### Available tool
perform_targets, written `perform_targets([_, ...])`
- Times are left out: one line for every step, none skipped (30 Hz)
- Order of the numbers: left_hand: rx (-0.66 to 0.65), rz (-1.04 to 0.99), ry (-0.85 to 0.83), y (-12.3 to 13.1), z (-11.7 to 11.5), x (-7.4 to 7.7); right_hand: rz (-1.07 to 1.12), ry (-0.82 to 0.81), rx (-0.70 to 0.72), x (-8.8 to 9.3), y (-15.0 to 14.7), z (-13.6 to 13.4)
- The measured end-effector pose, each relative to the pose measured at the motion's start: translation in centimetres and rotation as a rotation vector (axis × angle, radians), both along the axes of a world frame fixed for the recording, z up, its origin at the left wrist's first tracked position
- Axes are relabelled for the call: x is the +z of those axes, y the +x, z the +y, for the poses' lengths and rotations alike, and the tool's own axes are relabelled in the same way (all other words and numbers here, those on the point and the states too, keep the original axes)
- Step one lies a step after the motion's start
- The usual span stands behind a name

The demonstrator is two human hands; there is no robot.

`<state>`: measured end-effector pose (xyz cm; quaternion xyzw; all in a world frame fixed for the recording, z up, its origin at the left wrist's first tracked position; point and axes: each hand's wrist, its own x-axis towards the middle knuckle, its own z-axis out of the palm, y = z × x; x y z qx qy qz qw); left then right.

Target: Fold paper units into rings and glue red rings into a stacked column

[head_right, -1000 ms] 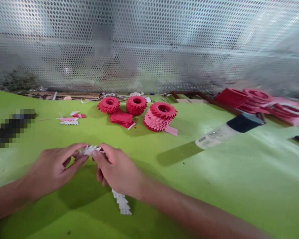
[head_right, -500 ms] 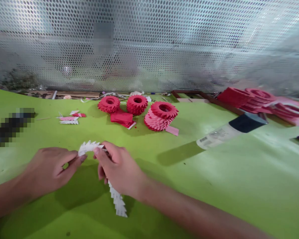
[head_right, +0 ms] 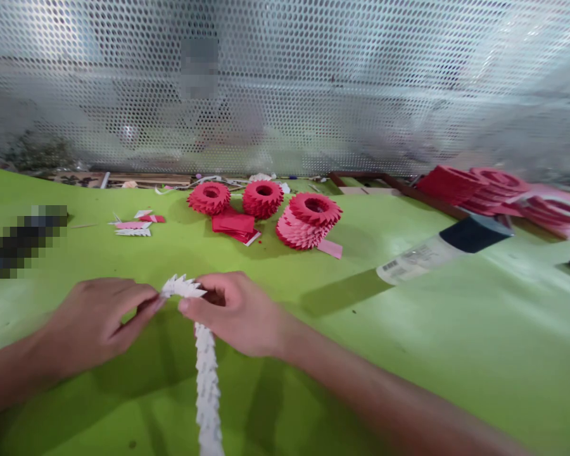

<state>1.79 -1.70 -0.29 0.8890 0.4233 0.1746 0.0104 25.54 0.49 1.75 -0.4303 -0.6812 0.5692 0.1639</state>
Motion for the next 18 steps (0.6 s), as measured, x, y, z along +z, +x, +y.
perform_targets([-0.033,0.027,0.061,0.1,0.0,0.0,0.007,-0.025,0.008,0.1,0.1,0.1])
perform_targets([-0.061,0.045,0.128,0.2,0.0,0.0,0.009,-0.044,0.006,0.2,0.1,0.1])
perform_targets([-0.089,0.058,0.189,0.2,0.1,0.0,0.003,-0.053,0.0,0.3,0.1,0.1])
perform_targets([-0.116,0.066,0.242,0.3,0.1,0.1,-0.008,-0.058,-0.003,0.4,0.0,0.1])
perform_targets([-0.139,0.072,0.283,0.3,0.1,0.2,-0.023,-0.058,-0.001,0.5,-0.1,0.1])
perform_targets([-0.153,0.073,0.313,0.4,0.0,0.3,-0.037,-0.053,-0.001,0.5,-0.2,0.0])
perform_targets([-0.157,0.071,0.33,0.4,0.0,0.4,-0.046,-0.047,-0.001,0.5,-0.3,-0.1])
perform_targets([-0.152,0.07,0.337,0.4,0.0,0.5,-0.046,-0.035,-0.001,0.6,-0.5,-0.3])
perform_targets([-0.138,0.07,0.336,0.4,-0.1,0.6,-0.04,-0.021,0.0,0.5,-0.7,-0.4])
perform_targets([-0.124,0.071,0.333,0.4,-0.1,0.6,-0.031,-0.005,0.001,0.5,-0.8,-0.6])
perform_targets([-0.113,0.074,0.329,0.4,-0.2,0.6,-0.021,0.013,0.001,0.4,-1.0,-0.8])
perform_targets([-0.106,0.077,0.328,0.4,-0.3,0.6,-0.014,0.029,-0.003,0.3,-1.1,-0.9])
perform_targets([-0.101,0.082,0.328,0.5,-0.3,0.6,-0.011,0.04,-0.008,0.2,-1.2,-1.1])
perform_targets([-0.099,0.084,0.33,0.5,-0.4,0.5,-0.011,0.043,-0.012,0.1,-1.4,-1.2])
perform_targets([-0.097,0.086,0.331,0.5,-0.4,0.4,-0.011,0.038,-0.017,0.0,-1.4,-1.3])
perform_targets([-0.097,0.087,0.33,0.5,-0.5,0.4,-0.01,0.029,-0.02,0.0,-1.5,-1.3])
perform_targets([-0.096,0.085,0.323,0.4,-0.5,0.3,-0.005,0.018,-0.019,-0.1,-1.5,-1.3])
perform_targets([-0.094,0.076,0.301,0.4,-0.5,0.3,0.002,0.008,-0.016,-0.2,-1.5,-1.3])
